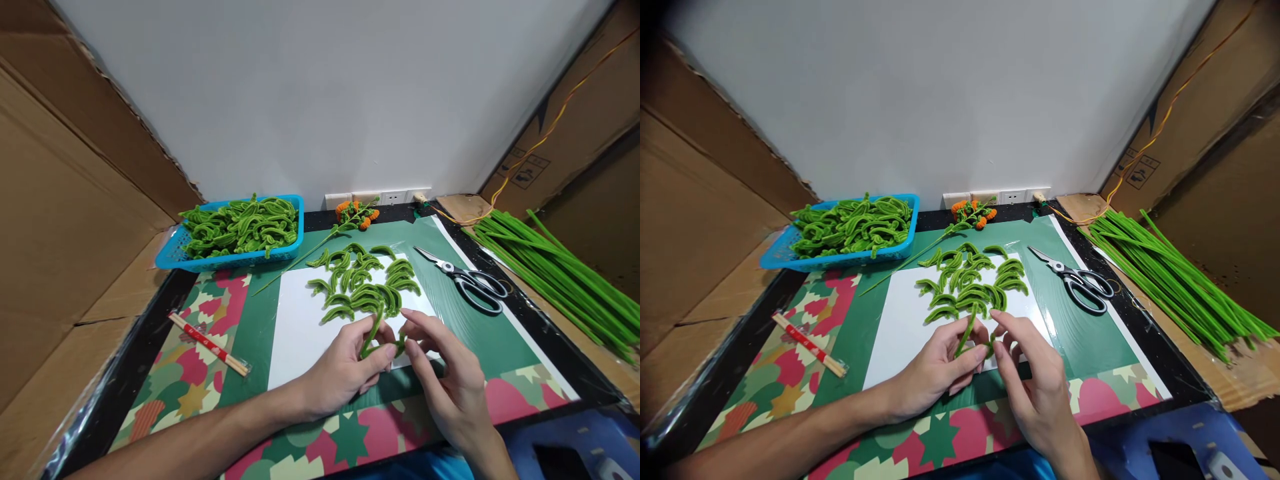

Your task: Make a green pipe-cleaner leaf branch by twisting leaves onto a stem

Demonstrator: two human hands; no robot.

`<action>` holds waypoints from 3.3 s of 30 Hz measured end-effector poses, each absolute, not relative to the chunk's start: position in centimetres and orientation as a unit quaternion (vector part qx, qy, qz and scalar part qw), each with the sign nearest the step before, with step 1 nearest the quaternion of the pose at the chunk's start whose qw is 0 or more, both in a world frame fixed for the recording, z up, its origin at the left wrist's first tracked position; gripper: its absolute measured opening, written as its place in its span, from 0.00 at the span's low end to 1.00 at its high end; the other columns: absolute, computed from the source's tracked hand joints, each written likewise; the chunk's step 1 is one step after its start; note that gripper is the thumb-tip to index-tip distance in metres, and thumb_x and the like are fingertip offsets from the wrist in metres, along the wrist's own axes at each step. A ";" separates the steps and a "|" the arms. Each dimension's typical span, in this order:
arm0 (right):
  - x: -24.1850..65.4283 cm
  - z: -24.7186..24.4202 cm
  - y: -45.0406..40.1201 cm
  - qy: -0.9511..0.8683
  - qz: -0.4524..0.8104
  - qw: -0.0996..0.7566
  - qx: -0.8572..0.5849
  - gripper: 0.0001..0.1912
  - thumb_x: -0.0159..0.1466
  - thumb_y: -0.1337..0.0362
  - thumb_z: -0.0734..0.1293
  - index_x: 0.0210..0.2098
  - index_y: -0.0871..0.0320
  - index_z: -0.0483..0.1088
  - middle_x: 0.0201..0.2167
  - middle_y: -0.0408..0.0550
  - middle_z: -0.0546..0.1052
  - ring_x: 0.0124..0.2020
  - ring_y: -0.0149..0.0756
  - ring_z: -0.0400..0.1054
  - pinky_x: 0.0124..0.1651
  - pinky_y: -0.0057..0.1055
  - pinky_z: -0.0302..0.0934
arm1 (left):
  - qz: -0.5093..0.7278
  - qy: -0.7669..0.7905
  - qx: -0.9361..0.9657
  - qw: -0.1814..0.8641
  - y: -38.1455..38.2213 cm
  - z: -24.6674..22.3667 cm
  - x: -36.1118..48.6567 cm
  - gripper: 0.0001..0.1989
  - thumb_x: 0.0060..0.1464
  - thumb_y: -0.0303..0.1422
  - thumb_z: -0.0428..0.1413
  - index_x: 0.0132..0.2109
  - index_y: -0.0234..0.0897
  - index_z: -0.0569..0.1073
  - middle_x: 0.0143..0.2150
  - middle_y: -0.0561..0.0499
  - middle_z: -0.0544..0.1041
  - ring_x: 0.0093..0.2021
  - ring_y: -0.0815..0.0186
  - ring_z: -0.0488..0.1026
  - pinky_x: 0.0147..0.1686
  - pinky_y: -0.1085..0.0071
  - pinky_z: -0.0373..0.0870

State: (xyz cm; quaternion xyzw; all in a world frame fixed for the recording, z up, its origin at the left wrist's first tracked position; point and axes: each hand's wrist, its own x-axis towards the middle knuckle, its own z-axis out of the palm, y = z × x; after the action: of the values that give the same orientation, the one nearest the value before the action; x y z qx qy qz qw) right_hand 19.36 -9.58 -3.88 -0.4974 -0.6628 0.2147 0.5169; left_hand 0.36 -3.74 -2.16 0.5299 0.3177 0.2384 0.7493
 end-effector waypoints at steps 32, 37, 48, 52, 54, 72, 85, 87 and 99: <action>19.0 -2.5 -8.9 -0.632 0.289 0.538 -0.478 0.08 0.75 0.71 0.68 0.41 0.51 0.75 0.38 0.43 0.79 0.42 0.36 0.74 0.45 0.32 0.68 | 0.237 0.327 0.536 0.741 -3.8 -1.7 0.0 0.16 0.71 0.46 0.60 0.45 0.40 0.67 0.34 0.59 0.64 0.25 0.75 0.59 0.23 0.78 0.55; 18.8 -2.5 -8.8 -0.636 0.278 0.536 -0.481 0.09 0.76 0.71 0.67 0.42 0.51 0.74 0.38 0.42 0.78 0.42 0.35 0.73 0.45 0.31 0.67 | 0.232 0.333 0.563 0.720 -3.7 -1.9 -0.2 0.15 0.71 0.46 0.60 0.47 0.39 0.71 0.36 0.56 0.66 0.30 0.72 0.63 0.28 0.76 0.60; 20.7 -2.1 -7.9 -0.768 0.185 0.416 -0.451 0.30 0.76 0.77 0.57 0.69 0.45 0.70 0.68 0.52 0.69 0.64 0.43 0.68 0.57 0.37 0.72 | 0.246 0.317 0.544 0.736 -3.8 -2.2 0.2 0.18 0.70 0.46 0.62 0.55 0.38 0.71 0.41 0.55 0.67 0.30 0.73 0.59 0.28 0.75 0.60; 20.9 -2.4 -7.7 -0.759 0.160 0.417 -0.474 0.26 0.76 0.76 0.59 0.65 0.46 0.72 0.66 0.53 0.70 0.64 0.43 0.67 0.57 0.36 0.71 | 0.244 0.324 0.562 0.721 -3.7 -2.1 0.1 0.18 0.70 0.46 0.61 0.54 0.38 0.72 0.41 0.55 0.66 0.31 0.73 0.60 0.28 0.75 0.60; 20.8 -2.3 -7.7 -0.751 0.153 0.426 -0.480 0.20 0.76 0.74 0.62 0.61 0.48 0.73 0.63 0.53 0.72 0.62 0.43 0.69 0.56 0.36 0.70 | 0.250 0.316 0.546 0.735 -3.7 -2.1 0.1 0.17 0.70 0.47 0.61 0.52 0.38 0.70 0.37 0.58 0.63 0.28 0.74 0.58 0.26 0.76 0.57; 19.3 -2.6 -8.8 -0.721 0.171 0.476 -0.474 0.09 0.74 0.74 0.66 0.49 0.55 0.73 0.40 0.46 0.79 0.40 0.35 0.75 0.44 0.30 0.68 | 0.297 0.311 0.498 0.753 -3.9 -2.4 0.2 0.15 0.73 0.46 0.57 0.48 0.40 0.65 0.30 0.62 0.61 0.20 0.78 0.57 0.21 0.77 0.49; 18.1 -2.6 -9.3 -0.656 0.233 0.493 -0.521 0.09 0.74 0.68 0.66 0.36 0.54 0.69 0.28 0.38 0.73 0.27 0.30 0.69 0.33 0.25 0.64 | 0.287 0.332 0.540 0.719 -4.1 -2.1 0.1 0.17 0.71 0.48 0.59 0.49 0.39 0.68 0.31 0.61 0.61 0.24 0.75 0.55 0.25 0.76 0.54; 18.2 -2.5 -9.2 -0.643 0.224 0.508 -0.528 0.09 0.73 0.69 0.66 0.34 0.54 0.69 0.27 0.38 0.72 0.26 0.29 0.68 0.32 0.25 0.64 | 0.268 0.339 0.581 0.690 -4.1 -1.8 0.0 0.17 0.72 0.48 0.58 0.49 0.38 0.71 0.32 0.59 0.63 0.28 0.72 0.59 0.28 0.74 0.57; 18.3 -2.4 -9.2 -0.638 0.229 0.510 -0.529 0.09 0.73 0.67 0.66 0.34 0.54 0.69 0.26 0.37 0.71 0.25 0.29 0.66 0.31 0.26 0.62 | 0.261 0.364 0.572 0.687 -4.3 -2.0 -0.2 0.18 0.74 0.49 0.55 0.44 0.40 0.66 0.26 0.62 0.59 0.25 0.72 0.54 0.27 0.74 0.54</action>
State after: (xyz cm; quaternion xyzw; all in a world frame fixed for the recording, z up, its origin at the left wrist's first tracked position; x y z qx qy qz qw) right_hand 18.35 -9.23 -2.40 -0.5294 -0.6379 0.2286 0.5104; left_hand -0.18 -4.30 -2.01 0.5720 0.3642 0.2606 0.6872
